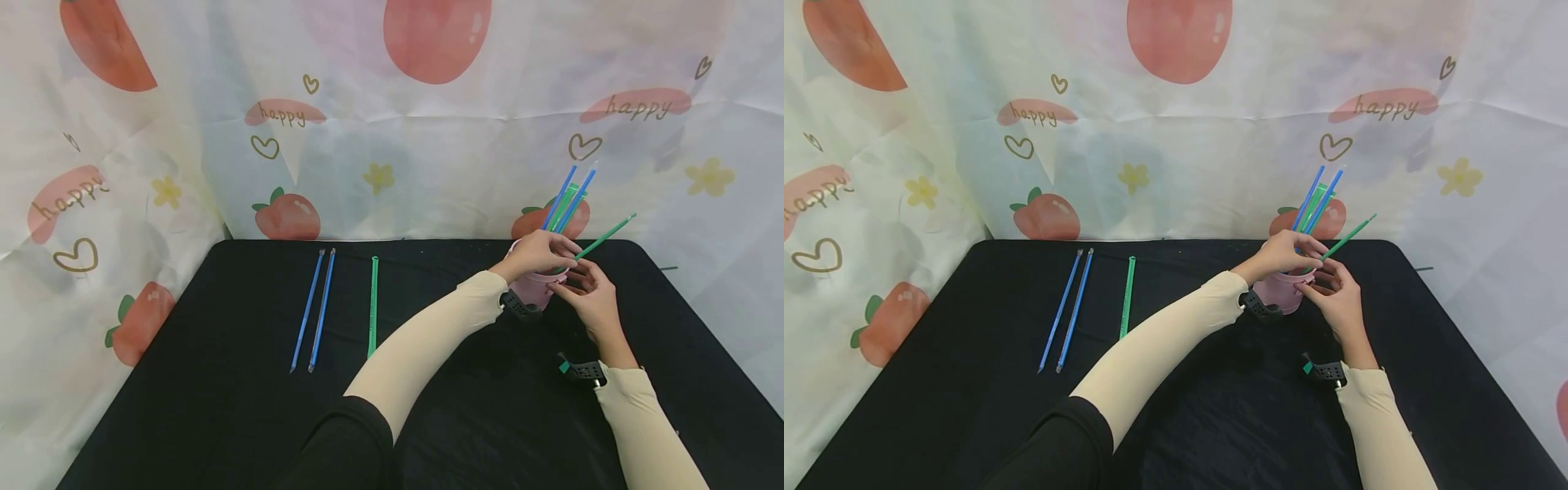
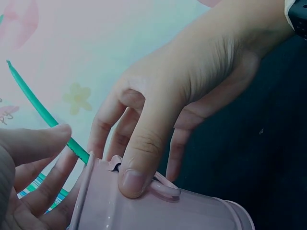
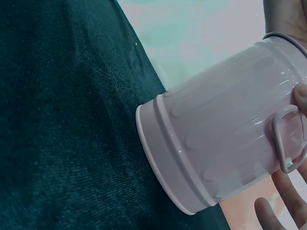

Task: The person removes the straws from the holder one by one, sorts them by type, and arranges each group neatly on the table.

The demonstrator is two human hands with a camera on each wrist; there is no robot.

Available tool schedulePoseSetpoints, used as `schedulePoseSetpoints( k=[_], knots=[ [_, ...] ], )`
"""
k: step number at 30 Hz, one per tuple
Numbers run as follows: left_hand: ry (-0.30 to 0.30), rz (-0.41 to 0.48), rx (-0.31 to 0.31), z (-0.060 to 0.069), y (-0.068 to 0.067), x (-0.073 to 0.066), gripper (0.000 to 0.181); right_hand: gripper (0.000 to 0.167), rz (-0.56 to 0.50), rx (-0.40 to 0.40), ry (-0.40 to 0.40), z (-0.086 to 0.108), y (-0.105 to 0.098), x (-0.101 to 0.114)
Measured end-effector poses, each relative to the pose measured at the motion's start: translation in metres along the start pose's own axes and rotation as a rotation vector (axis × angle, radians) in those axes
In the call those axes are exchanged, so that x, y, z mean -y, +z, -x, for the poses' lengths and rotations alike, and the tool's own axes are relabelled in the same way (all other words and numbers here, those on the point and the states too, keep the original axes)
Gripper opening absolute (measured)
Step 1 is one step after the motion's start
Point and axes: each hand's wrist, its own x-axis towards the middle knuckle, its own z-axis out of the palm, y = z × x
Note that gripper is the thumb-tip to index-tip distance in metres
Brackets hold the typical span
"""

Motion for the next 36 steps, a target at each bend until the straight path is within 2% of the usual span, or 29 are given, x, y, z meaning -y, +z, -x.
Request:
schedulePoseSetpoints(
  k=[8, 15, 19, 26, 30, 36],
  knots=[
    [0.002, -0.042, 0.003, 0.003, -0.002, -0.002, 0.023, 0.052, 0.047, -0.005, 0.007, 0.001, 0.001, 0.002],
    [0.02, 0.05, -0.02, 0.002, -0.002, 0.002, 0.024, 0.055, 0.073, -0.009, 0.005, 0.0, 0.001, 0.001],
    [0.029, 0.094, -0.05, 0.002, -0.002, 0.004, 0.024, 0.056, 0.082, -0.01, 0.006, 0.0, 0.001, 0.0],
    [0.047, 0.117, -0.133, 0.0, -0.01, 0.003, 0.028, 0.057, 0.057, -0.011, 0.009, -0.001, 0.002, 0.001],
    [0.066, 0.184, -0.177, 0.001, -0.018, 0.0, 0.029, 0.058, 0.04, -0.019, 0.02, -0.001, 0.003, 0.002],
    [0.093, 0.335, -0.244, 0.002, -0.033, -0.005, 0.029, 0.059, 0.042, -0.022, 0.025, 0.0, 0.003, 0.004]
  ],
)
